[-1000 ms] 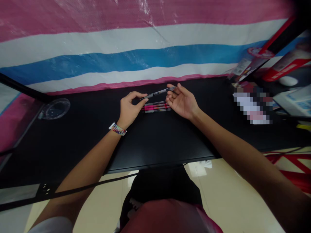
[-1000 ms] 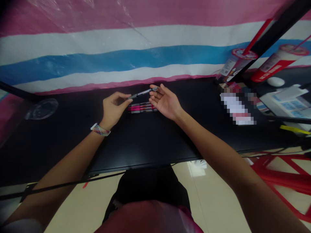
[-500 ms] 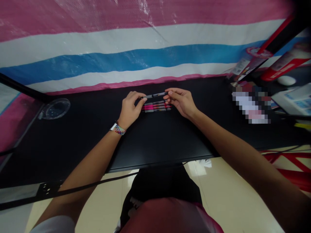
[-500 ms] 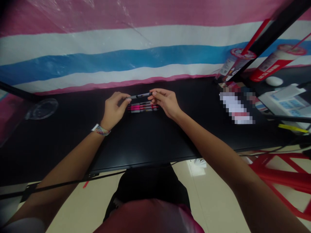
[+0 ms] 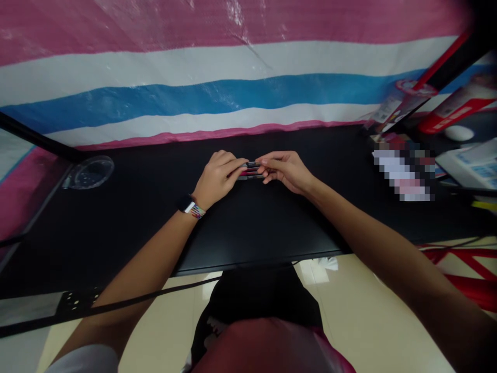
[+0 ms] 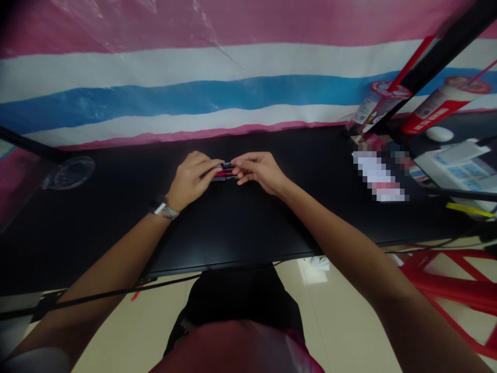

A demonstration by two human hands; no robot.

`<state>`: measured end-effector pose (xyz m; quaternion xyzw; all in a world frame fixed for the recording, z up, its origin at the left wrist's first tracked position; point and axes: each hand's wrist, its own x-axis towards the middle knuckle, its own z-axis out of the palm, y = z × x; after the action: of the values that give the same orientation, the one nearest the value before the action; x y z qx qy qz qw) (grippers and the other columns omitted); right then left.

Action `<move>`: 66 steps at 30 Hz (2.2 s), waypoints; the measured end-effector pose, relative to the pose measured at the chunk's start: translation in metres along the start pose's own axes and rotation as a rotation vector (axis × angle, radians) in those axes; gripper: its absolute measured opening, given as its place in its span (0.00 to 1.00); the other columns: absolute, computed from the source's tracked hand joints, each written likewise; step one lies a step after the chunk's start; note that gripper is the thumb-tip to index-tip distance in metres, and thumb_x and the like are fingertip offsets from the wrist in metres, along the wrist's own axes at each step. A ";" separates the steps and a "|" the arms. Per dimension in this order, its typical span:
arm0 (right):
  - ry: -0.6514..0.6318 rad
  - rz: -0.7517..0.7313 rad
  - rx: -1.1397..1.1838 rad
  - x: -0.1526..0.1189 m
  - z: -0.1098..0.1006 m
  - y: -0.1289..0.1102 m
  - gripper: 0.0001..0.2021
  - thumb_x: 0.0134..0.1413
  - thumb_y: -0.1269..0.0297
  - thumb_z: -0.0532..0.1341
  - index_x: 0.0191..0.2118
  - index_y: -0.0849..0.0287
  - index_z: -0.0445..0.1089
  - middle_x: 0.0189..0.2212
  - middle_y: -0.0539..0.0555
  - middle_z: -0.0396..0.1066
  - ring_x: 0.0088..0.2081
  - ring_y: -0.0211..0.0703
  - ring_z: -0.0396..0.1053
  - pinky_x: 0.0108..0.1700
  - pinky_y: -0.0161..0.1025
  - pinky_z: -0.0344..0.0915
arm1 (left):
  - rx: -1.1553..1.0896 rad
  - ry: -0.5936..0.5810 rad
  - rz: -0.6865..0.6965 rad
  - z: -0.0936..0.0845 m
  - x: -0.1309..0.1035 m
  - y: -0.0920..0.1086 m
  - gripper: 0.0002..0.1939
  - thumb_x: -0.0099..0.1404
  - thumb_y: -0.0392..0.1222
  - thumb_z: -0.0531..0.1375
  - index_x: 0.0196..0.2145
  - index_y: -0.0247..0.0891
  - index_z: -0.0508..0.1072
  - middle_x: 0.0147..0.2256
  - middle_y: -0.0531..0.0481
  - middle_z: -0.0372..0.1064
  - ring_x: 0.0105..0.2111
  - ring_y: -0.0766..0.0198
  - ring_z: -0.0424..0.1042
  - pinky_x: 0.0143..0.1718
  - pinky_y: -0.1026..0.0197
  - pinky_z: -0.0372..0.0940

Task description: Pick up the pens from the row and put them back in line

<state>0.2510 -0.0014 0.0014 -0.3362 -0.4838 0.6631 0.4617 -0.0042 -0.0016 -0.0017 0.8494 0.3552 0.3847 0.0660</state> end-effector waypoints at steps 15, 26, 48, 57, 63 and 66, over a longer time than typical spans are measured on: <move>-0.054 -0.098 -0.070 0.000 -0.004 -0.004 0.18 0.53 0.52 0.83 0.43 0.59 0.88 0.31 0.54 0.83 0.30 0.41 0.79 0.37 0.41 0.87 | -0.091 0.070 -0.044 -0.007 0.003 0.006 0.13 0.78 0.54 0.66 0.51 0.52 0.89 0.39 0.47 0.82 0.41 0.52 0.77 0.50 0.47 0.72; -0.117 0.202 0.409 0.002 -0.006 -0.013 0.19 0.70 0.56 0.61 0.54 0.65 0.82 0.36 0.58 0.84 0.34 0.42 0.80 0.32 0.34 0.80 | -0.034 0.153 0.010 -0.005 0.001 0.003 0.12 0.80 0.51 0.66 0.53 0.48 0.88 0.40 0.47 0.83 0.40 0.56 0.77 0.48 0.50 0.72; 0.067 -0.075 0.142 0.001 0.013 0.004 0.18 0.62 0.48 0.78 0.46 0.57 0.83 0.37 0.54 0.85 0.34 0.40 0.79 0.41 0.39 0.84 | 0.023 0.160 -0.064 0.001 -0.001 0.004 0.11 0.78 0.53 0.68 0.50 0.48 0.89 0.41 0.48 0.86 0.41 0.55 0.79 0.50 0.46 0.72; 0.135 0.002 0.255 -0.001 0.022 0.003 0.13 0.69 0.52 0.74 0.47 0.56 0.82 0.38 0.53 0.86 0.35 0.38 0.81 0.43 0.35 0.83 | 0.052 0.206 -0.073 0.002 -0.001 0.007 0.10 0.78 0.49 0.69 0.50 0.48 0.89 0.40 0.50 0.86 0.40 0.55 0.81 0.49 0.48 0.69; 0.059 0.130 0.394 -0.001 0.013 -0.009 0.20 0.76 0.47 0.63 0.56 0.58 0.81 0.40 0.56 0.86 0.37 0.42 0.83 0.40 0.37 0.84 | -0.010 0.240 -0.078 0.004 0.000 0.004 0.08 0.75 0.46 0.72 0.49 0.48 0.90 0.38 0.50 0.86 0.38 0.56 0.79 0.47 0.49 0.70; 0.113 0.147 0.437 0.002 0.013 -0.006 0.16 0.77 0.52 0.62 0.55 0.58 0.80 0.36 0.54 0.85 0.35 0.41 0.81 0.39 0.35 0.82 | -0.021 0.221 -0.070 0.005 0.000 0.006 0.08 0.75 0.48 0.71 0.49 0.49 0.90 0.38 0.50 0.86 0.38 0.56 0.79 0.48 0.48 0.70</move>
<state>0.2409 -0.0032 0.0110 -0.2995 -0.2764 0.7640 0.5002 0.0024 -0.0047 -0.0025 0.7882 0.3857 0.4772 0.0485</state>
